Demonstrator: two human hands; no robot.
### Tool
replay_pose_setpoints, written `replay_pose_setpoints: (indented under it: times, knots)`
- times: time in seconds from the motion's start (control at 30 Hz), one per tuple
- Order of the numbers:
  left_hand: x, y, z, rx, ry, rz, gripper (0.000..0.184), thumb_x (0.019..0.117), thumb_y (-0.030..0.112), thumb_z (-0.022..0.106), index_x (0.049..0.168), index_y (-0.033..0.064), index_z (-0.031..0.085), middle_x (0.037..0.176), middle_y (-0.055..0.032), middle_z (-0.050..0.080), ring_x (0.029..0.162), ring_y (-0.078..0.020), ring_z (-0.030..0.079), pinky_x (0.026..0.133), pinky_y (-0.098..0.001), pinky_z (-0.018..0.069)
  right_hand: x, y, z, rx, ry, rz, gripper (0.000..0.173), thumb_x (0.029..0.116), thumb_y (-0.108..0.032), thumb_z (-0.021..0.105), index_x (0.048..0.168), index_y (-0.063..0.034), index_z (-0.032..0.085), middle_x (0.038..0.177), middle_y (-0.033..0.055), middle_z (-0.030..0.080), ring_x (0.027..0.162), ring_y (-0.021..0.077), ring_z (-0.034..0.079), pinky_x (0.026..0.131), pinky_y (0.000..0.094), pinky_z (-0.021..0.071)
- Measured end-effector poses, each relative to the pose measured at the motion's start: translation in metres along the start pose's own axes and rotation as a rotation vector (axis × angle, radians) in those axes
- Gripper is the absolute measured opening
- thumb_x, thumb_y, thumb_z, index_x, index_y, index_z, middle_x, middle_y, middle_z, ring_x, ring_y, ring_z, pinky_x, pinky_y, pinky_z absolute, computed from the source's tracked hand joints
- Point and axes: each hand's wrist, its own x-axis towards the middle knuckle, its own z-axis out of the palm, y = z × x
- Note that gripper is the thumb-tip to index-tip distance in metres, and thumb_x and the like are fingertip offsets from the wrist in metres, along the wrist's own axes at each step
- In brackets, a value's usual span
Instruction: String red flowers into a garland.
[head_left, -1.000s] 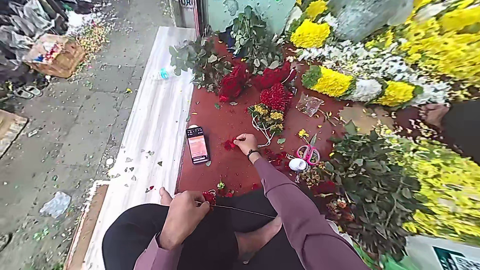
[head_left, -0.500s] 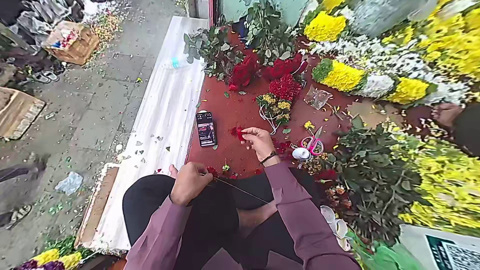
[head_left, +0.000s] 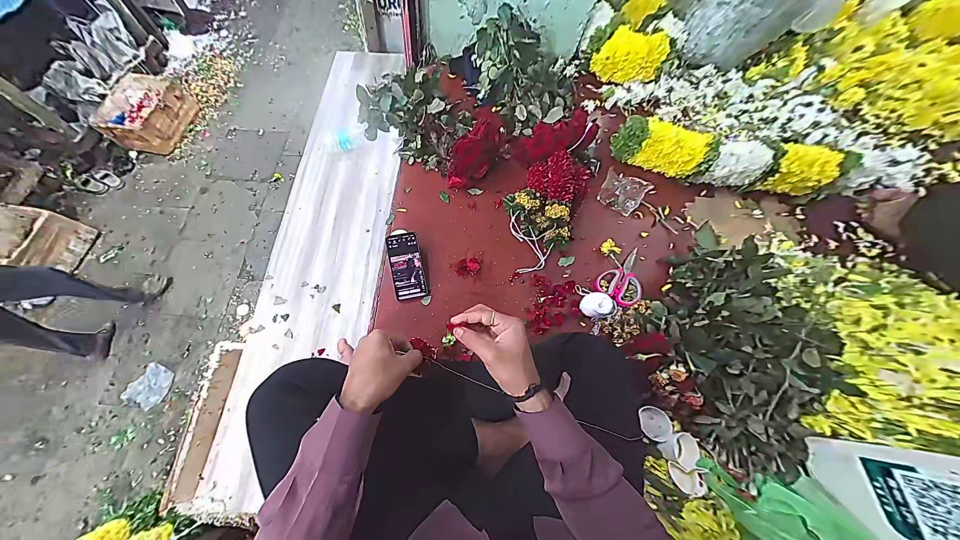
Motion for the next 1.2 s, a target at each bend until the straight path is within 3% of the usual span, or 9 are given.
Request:
replay_pose_setpoints:
  times: [0.13, 0.23, 0.4, 0.53, 0.7, 0.9, 1.0, 1.1, 1.2]
  knots:
    - [0.0, 0.003, 0.003, -0.013, 0.019, -0.01, 0.02, 0.0846, 0.04, 0.072, 0.081, 0.0209, 0.077, 0.07, 0.0038, 0.069, 0.067, -0.0143, 0.066, 0.069, -0.0525, 0.0546, -0.004, 0.008, 0.006, 0.069, -0.019, -0.001, 0.011, 0.0911, -0.003, 0.071, 0.1, 0.0011, 0.077, 0.1, 0.0117, 0.075, 0.086, 0.0193, 0.072, 0.075, 0.0336, 0.063]
    - [0.0, 0.004, 0.004, -0.05, 0.013, 0.006, 0.022, 0.0868, 0.04, 0.072, 0.082, 0.0192, 0.077, 0.071, 0.0036, 0.071, 0.066, -0.0124, 0.068, 0.066, -0.0467, 0.0572, -0.012, 0.007, 0.014, 0.196, 0.024, 0.05, 0.014, 0.0829, 0.003, 0.074, 0.097, 0.0047, 0.072, 0.093, 0.0153, 0.072, 0.072, 0.0208, 0.068, 0.063, 0.0338, 0.0596]
    - [-0.001, 0.005, 0.007, -0.242, -0.048, 0.053, 0.019, 0.094, 0.032, 0.069, 0.089, 0.0164, 0.079, 0.074, 0.0051, 0.072, 0.064, -0.0061, 0.066, 0.065, -0.0339, 0.0562, -0.019, 0.002, 0.025, 0.268, -0.008, 0.236, 0.058, 0.0741, 0.005, 0.078, 0.125, 0.0053, 0.049, 0.085, 0.0169, 0.071, 0.064, 0.0233, 0.067, 0.05, 0.0323, 0.0542]
    - [-0.005, 0.01, 0.006, -0.417, -0.128, 0.094, 0.015, 0.0932, 0.017, 0.068, 0.1, 0.0096, 0.079, 0.075, 0.0027, 0.073, 0.062, -0.005, 0.064, 0.06, -0.0256, 0.0539, -0.017, 0.008, 0.027, 0.205, 0.017, 0.354, 0.066, 0.0717, 0.003, 0.084, 0.128, 0.005, 0.049, 0.081, 0.0151, 0.072, 0.055, 0.0214, 0.065, 0.043, 0.0298, 0.0525]
    - [-0.002, 0.009, 0.006, -0.304, -0.187, 0.149, 0.019, 0.0907, 0.03, 0.074, 0.099, 0.0136, 0.079, 0.076, 0.0033, 0.073, 0.063, -0.006, 0.066, 0.063, -0.0291, 0.0569, -0.013, 0.012, 0.023, 0.046, -0.017, 0.447, 0.068, 0.069, -0.003, 0.088, 0.127, 0.0011, 0.053, 0.076, 0.0105, 0.071, 0.051, 0.0178, 0.063, 0.042, 0.0287, 0.0518]
    - [-0.001, 0.007, 0.006, -0.343, -0.22, 0.183, 0.015, 0.0944, 0.025, 0.073, 0.091, 0.0113, 0.078, 0.074, 0.0033, 0.073, 0.063, -0.0047, 0.065, 0.063, -0.0273, 0.0557, -0.004, 0.02, -0.002, -0.037, -0.219, 0.411, 0.099, 0.0622, -0.019, 0.095, 0.146, -0.0068, 0.042, 0.076, 0.0033, 0.061, 0.064, 0.0142, 0.058, 0.061, 0.0308, 0.0535]
    - [0.0, 0.005, 0.007, -0.366, -0.149, 0.148, 0.014, 0.09, 0.022, 0.072, 0.082, 0.0107, 0.075, 0.071, 0.0022, 0.071, 0.063, -0.0072, 0.066, 0.063, -0.0312, 0.0561, 0.0, 0.016, -0.019, -0.079, -0.337, 0.359, 0.104, 0.0657, -0.02, 0.093, 0.153, -0.0124, 0.037, 0.102, 0.0056, 0.067, 0.087, 0.0178, 0.067, 0.074, 0.0345, 0.0596]
    - [0.001, 0.004, 0.006, -0.291, -0.076, 0.074, 0.016, 0.0859, 0.026, 0.072, 0.075, 0.0135, 0.072, 0.066, 0.0035, 0.067, 0.06, -0.0088, 0.064, 0.06, -0.0355, 0.0546, -0.006, 0.024, -0.011, -0.242, -0.406, 0.402, 0.096, 0.0718, -0.029, 0.088, 0.154, -0.0172, 0.04, 0.132, 0.0055, 0.063, 0.113, 0.018, 0.066, 0.089, 0.038, 0.0606]
    - [0.003, 0.003, 0.001, -0.17, -0.005, 0.009, 0.018, 0.0837, 0.032, 0.072, 0.074, 0.0167, 0.072, 0.062, 0.0045, 0.064, 0.057, -0.0108, 0.06, 0.058, -0.0415, 0.0508, -0.013, 0.031, 0.001, -0.272, -0.455, 0.416, 0.068, 0.0815, -0.034, 0.083, 0.14, -0.0097, 0.058, 0.117, 0.0052, 0.071, 0.089, 0.0137, 0.071, 0.078, 0.0338, 0.0627]
